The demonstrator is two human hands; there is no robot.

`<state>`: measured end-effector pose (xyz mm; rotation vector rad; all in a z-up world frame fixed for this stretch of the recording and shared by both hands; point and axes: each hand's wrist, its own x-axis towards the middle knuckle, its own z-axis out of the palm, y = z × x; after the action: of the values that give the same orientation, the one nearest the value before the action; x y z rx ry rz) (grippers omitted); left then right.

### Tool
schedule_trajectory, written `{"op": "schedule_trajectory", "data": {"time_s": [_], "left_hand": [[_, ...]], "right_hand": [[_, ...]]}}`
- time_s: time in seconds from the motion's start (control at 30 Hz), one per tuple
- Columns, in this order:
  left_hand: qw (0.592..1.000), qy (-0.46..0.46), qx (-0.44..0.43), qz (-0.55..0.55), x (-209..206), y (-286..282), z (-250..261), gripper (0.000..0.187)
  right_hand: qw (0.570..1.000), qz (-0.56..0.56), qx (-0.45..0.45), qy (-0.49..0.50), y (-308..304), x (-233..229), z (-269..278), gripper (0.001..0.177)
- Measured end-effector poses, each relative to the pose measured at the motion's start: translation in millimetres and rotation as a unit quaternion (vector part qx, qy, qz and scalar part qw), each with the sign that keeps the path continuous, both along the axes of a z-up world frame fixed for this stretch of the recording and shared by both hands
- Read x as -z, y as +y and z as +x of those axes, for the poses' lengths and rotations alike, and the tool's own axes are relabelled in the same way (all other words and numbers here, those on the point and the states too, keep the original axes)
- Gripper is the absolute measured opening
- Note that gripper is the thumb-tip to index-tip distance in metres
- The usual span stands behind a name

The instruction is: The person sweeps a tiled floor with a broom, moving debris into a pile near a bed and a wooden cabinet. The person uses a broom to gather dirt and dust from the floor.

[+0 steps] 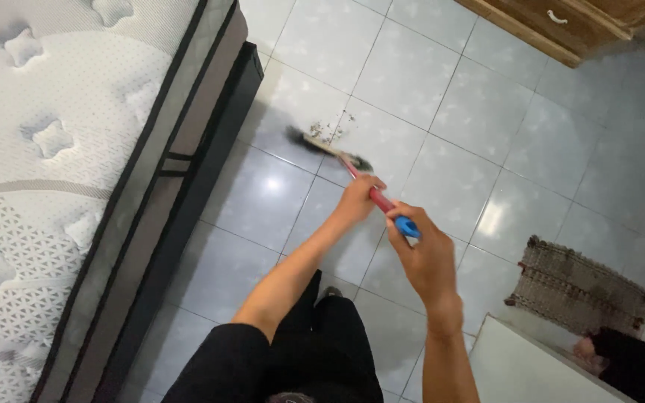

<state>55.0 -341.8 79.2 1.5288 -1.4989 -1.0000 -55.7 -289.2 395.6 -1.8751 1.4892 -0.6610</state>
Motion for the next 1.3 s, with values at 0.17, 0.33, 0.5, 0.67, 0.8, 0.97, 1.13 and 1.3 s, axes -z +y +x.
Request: {"op": "schedule_trajectory", "data": {"time_s": [0.17,0.33,0.5,0.67,0.8,0.97,1.13,1.3], "left_hand": [[0.99,-0.022,0.04,0.131,-78,47,-8,0.023],[0.973,0.004,0.049,0.224,-32,78,-3,0.028],[0.971,0.003,0.04,0.237,32,82,4,0.039],[0.988,-0.017,0.037,0.152,29,48,3,0.048],[0.997,0.001,0.035,0.068,52,7,5,0.054],[0.994,-0.072,0.017,0.076,80,-24,20,0.048],[0.997,-0.075,-0.027,0.023,62,-40,29,0.026],[0.997,-0.01,-0.059,-0.054,11,-47,13,0.022]], "right_hand": [[1.0,0.01,-0.006,0.017,-1,-20,-11,0.011],[0.987,0.148,-0.002,0.055,-1,8,4,0.011],[0.976,0.203,-0.037,0.074,15,55,8,0.016],[0.982,0.183,0.027,0.03,12,65,-2,0.015],[0.99,0.136,0.049,-0.001,1,57,7,0.014],[0.995,0.08,0.035,-0.041,-3,82,16,0.014],[0.998,0.037,0.026,-0.037,-7,95,20,0.012],[0.999,-0.018,0.019,-0.03,-17,59,10,0.011]]}}
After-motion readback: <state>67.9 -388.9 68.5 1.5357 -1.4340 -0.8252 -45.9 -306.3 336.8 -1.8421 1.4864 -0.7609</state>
